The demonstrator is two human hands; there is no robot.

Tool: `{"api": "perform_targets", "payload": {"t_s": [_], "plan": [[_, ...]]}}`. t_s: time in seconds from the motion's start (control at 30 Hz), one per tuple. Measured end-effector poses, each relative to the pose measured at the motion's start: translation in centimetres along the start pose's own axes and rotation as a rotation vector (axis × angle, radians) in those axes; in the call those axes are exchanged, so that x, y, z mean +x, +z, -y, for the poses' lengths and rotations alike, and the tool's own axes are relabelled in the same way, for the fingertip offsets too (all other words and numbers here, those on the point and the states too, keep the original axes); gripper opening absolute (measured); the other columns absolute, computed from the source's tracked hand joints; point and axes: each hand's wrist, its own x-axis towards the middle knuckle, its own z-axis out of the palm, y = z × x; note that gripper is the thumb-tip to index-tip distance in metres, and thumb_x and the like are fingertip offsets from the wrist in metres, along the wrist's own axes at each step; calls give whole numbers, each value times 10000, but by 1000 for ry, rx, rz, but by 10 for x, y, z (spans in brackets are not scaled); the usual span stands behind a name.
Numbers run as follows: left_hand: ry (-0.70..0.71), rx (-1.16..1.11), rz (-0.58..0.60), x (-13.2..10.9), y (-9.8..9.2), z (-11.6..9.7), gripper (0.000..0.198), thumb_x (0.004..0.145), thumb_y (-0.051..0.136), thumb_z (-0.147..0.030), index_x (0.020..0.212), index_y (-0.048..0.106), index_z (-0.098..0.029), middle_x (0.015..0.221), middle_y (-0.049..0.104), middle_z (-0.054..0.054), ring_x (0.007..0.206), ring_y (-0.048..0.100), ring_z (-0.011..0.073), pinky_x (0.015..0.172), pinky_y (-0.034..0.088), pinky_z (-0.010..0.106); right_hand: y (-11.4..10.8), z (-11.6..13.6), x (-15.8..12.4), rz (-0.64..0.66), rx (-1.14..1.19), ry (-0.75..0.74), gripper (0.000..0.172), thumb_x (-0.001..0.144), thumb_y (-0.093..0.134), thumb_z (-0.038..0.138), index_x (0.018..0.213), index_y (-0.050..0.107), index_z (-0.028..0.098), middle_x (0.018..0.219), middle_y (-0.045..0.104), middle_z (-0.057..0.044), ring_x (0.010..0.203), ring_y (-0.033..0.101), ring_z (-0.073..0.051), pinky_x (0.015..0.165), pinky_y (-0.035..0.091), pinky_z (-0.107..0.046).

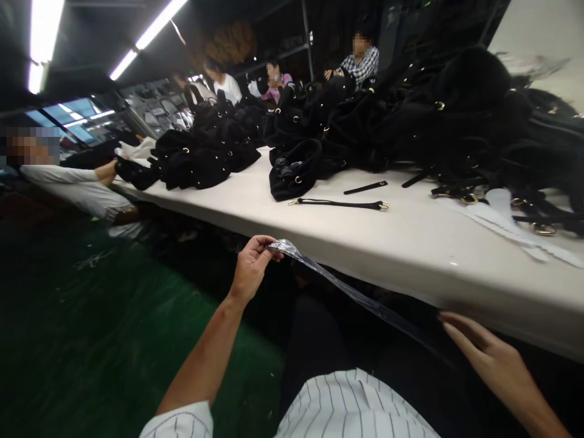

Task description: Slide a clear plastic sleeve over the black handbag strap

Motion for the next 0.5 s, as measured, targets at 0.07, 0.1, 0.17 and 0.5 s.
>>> {"api": "perform_targets", "payload": {"t_s": [0.07, 0.1, 0.17, 0.5], "plan": [[-4, -49, 43, -6, 15, -7, 164, 866, 671, -257, 981, 606, -160, 809, 678, 13, 714, 640, 112, 699, 516, 209, 21, 52, 6, 73, 106, -177, 426, 806, 601, 582, 1107, 671, 289, 1218, 651, -79, 1161, 593, -292, 1064, 418, -480], [-3, -65, 67, -10, 23, -11, 157, 869, 667, -256, 978, 606, -161, 807, 676, 11, 711, 640, 112, 697, 519, 209, 33, 81, 8, 111, 143, -298, 473, 829, 599, 546, 1217, 618, 275, 1311, 594, -79, 1243, 536, -275, 1108, 380, -464], [4, -60, 112, -16, 36, -19, 142, 878, 651, -255, 976, 607, -161, 794, 674, 10, 705, 643, 117, 693, 524, 214, 57, 132, 10, 234, 206, -448, 628, 829, 646, 482, 1393, 468, 271, 1401, 519, -77, 1306, 475, -245, 1139, 349, -434], [364, 717, 156, -24, -3, 2, 259, 909, 465, -132, 1044, 682, -175, 884, 693, 31, 716, 625, 133, 732, 492, 249, 82, 150, 15, 286, 263, -444, 360, 945, 497, 293, 1292, 570, 232, 1119, 691, -51, 954, 660, -172, 882, 514, -312]]}}
